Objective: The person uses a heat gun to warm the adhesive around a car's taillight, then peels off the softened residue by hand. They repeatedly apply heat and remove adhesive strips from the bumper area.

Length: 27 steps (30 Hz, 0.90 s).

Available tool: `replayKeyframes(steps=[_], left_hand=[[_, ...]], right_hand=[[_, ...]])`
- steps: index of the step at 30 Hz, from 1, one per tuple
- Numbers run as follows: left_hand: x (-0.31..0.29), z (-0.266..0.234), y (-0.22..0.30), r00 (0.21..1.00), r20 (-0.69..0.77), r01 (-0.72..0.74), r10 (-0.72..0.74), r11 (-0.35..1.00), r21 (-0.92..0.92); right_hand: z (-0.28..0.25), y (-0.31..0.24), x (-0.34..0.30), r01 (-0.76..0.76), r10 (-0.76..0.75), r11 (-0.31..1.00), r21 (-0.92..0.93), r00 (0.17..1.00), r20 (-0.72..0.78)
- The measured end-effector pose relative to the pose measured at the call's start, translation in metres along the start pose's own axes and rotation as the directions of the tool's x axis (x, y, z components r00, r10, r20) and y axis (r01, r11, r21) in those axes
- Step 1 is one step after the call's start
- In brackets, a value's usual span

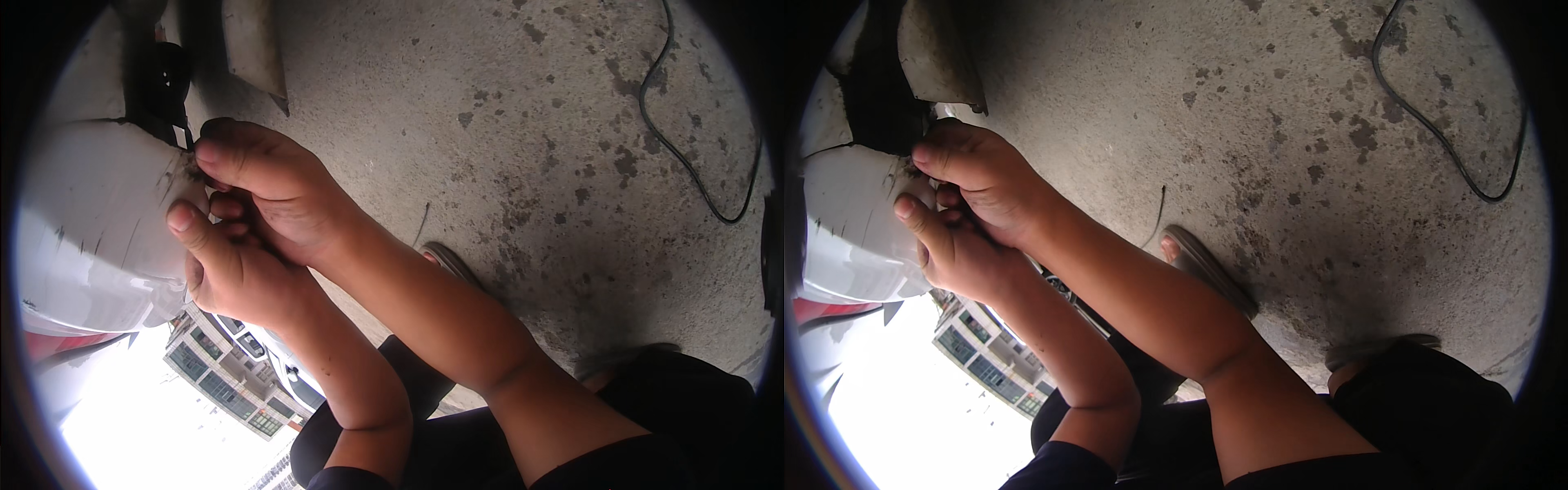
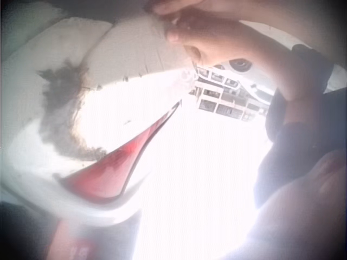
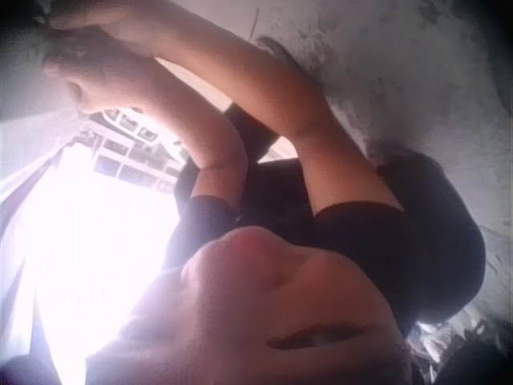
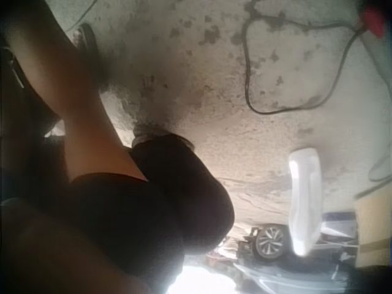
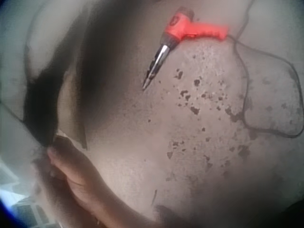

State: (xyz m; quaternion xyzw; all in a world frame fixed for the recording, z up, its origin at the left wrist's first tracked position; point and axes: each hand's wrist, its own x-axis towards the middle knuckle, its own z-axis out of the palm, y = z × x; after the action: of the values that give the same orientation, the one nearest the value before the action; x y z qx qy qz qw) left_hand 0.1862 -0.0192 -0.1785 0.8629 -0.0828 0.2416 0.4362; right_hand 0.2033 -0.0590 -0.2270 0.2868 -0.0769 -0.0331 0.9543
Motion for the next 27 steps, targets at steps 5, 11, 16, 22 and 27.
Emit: replayKeyframes(steps=[5,11,16,22,27], left_hand=[[-0.001,-0.002,0.000,1.000,0.020,0.009,-0.008,1.000,-0.022],[0.002,0.000,0.004,0.999,0.004,0.052,-0.052,0.998,-0.018],[-0.002,0.011,-0.005,0.999,-0.048,0.000,-0.004,0.997,-0.073],[-0.016,0.010,-0.009,0.993,0.073,0.107,-0.093,0.968,-0.226],[-0.028,0.008,-0.025,0.899,0.316,0.437,-0.303,0.594,-0.675]], right_hand=[[-0.001,0.002,-0.002,0.013,-0.013,0.999,0.032,1.000,-0.002],[-0.002,0.003,-0.001,0.011,-0.010,0.999,0.053,1.000,-0.019],[-0.002,-0.002,-0.006,0.008,-0.023,0.993,-0.122,0.992,-0.121],[0.011,-0.013,-0.020,-0.003,-0.067,0.925,-0.380,0.983,-0.171],[0.027,-0.018,-0.033,0.080,-0.267,0.743,-0.664,0.946,-0.185]])
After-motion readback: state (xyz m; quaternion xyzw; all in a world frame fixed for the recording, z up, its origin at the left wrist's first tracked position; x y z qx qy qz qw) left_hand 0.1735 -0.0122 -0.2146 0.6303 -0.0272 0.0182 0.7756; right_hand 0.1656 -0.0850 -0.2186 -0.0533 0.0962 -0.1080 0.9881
